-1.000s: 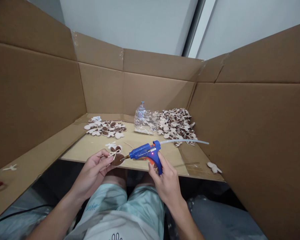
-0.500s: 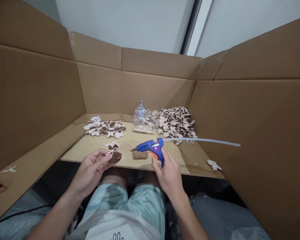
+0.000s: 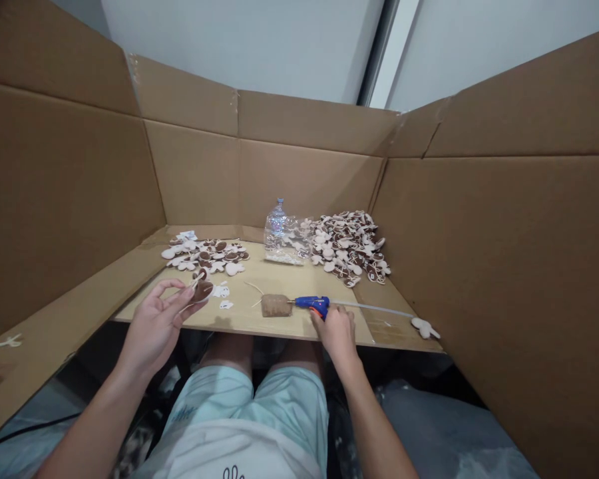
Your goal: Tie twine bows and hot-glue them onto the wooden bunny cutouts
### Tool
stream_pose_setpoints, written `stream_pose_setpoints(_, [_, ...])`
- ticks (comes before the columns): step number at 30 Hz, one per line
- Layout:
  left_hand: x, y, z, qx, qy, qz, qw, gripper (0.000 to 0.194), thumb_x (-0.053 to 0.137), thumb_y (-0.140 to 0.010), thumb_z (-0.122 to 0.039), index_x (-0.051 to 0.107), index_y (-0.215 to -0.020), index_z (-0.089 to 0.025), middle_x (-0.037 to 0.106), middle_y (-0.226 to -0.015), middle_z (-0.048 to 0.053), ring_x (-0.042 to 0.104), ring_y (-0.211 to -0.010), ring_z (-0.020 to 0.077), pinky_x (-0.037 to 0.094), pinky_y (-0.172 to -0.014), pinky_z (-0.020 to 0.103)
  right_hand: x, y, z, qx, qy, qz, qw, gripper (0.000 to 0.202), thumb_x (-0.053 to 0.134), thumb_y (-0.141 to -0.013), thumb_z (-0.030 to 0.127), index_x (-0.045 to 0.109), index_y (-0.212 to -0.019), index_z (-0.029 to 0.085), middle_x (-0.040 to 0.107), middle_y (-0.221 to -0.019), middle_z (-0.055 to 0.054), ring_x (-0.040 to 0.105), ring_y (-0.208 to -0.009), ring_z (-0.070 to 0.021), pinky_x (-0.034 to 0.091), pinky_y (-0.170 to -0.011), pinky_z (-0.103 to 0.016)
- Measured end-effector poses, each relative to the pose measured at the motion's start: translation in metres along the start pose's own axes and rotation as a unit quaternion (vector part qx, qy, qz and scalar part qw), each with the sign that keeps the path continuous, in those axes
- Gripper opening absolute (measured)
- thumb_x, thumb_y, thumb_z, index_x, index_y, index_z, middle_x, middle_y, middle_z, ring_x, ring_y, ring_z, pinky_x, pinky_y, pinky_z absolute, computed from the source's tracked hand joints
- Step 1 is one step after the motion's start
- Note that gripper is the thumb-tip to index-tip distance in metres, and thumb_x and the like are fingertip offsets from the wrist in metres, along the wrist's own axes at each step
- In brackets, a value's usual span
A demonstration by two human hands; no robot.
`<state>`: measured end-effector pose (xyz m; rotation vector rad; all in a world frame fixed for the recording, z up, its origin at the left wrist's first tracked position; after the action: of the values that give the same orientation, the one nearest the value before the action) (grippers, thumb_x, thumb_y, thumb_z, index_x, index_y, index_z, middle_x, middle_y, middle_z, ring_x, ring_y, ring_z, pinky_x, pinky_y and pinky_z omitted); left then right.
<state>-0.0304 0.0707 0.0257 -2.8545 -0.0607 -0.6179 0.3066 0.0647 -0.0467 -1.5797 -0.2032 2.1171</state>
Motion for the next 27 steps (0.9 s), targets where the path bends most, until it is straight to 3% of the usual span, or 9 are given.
stream_pose_setpoints(3, [-0.006, -0.003, -0.004, 0.011, -0.006, -0.022, 1.000, 0.029, 0.082, -0.067, -0.027, 0.060, -0.084, -0.017, 0.075, -0.077, 0.002, 0.071, -0.080, 0.0151, 0.057, -0.080, 0.029, -0.004, 0.007, 0.025, -0.057, -0.041, 0.001, 0.998, 0.035, 0.057, -0.087, 0.032, 0.065, -0.105, 0.004, 0.068, -0.102, -0.026, 0.062, -0.098, -0.0336, 0.043, -0.088, -0.047])
stream_pose_setpoints(8, [-0.011, -0.003, -0.006, 0.028, -0.017, -0.039, 0.999, 0.026, 0.081, -0.067, -0.028, 0.070, -0.086, -0.015, 0.075, -0.084, 0.004, 0.070, -0.083, 0.0178, 0.056, -0.082, 0.031, 0.022, 0.031, 0.124, -0.230, -0.145, 0.104, 0.957, 0.021, 0.063, -0.084, 0.020, 0.068, -0.105, 0.021, 0.073, -0.101, -0.008, 0.065, -0.098, -0.0205, 0.048, -0.085, -0.029])
stream_pose_setpoints(13, [-0.014, -0.003, -0.007, 0.036, -0.036, -0.037, 0.998, 0.023, 0.080, -0.069, -0.028, 0.073, -0.087, -0.016, 0.075, -0.086, 0.005, 0.070, -0.085, 0.0190, 0.055, -0.085, 0.032, 0.057, 0.014, 0.193, -0.244, -0.167, 0.151, 0.943, 0.029, 0.065, -0.083, 0.020, 0.064, -0.112, 0.016, 0.072, -0.101, -0.012, 0.067, -0.095, -0.0229, 0.047, -0.082, -0.029])
stream_pose_setpoints(16, [-0.017, -0.004, -0.009, 0.042, -0.030, -0.039, 0.998, 0.023, 0.080, -0.069, -0.028, 0.074, -0.088, -0.016, 0.075, -0.088, 0.006, 0.069, -0.087, 0.0188, 0.054, -0.086, 0.031, 0.073, -0.004, 0.209, -0.242, -0.168, 0.180, 0.939, 0.021, 0.067, -0.083, 0.021, 0.067, -0.103, 0.016, 0.072, -0.095, -0.010, 0.067, -0.091, -0.0219, 0.048, -0.082, -0.030])
stream_pose_setpoints(20, [-0.019, -0.005, -0.012, 0.049, -0.014, -0.037, 0.998, 0.023, 0.080, -0.068, -0.027, 0.073, -0.087, -0.015, 0.074, -0.089, 0.006, 0.069, -0.087, 0.0196, 0.054, -0.086, 0.034, 0.087, -0.015, 0.210, -0.222, -0.189, 0.200, 0.935, 0.020, 0.059, -0.091, 0.032, 0.065, -0.100, 0.015, 0.068, -0.100, -0.006, 0.065, -0.090, -0.0174, 0.051, -0.083, -0.037])
stream_pose_setpoints(27, [-0.021, -0.004, -0.012, 0.045, 0.011, -0.028, 0.999, 0.022, 0.078, -0.070, -0.027, 0.072, -0.088, -0.016, 0.071, -0.091, 0.005, 0.067, -0.090, 0.0197, 0.056, -0.084, 0.036, 0.092, -0.023, 0.200, -0.155, -0.299, 0.171, 0.926, 0.018, 0.062, -0.088, 0.032, 0.065, -0.091, 0.014, 0.069, -0.091, -0.004, 0.066, -0.085, -0.0162, 0.053, -0.082, -0.037])
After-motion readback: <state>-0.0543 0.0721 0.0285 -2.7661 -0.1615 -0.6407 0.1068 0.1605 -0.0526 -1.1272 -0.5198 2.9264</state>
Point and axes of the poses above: each hand's wrist, its own y-axis away from the middle knuckle, its own x-axis out of the palm, z = x × y, the point moved 7 cm from there along -y, towards the middle knuckle
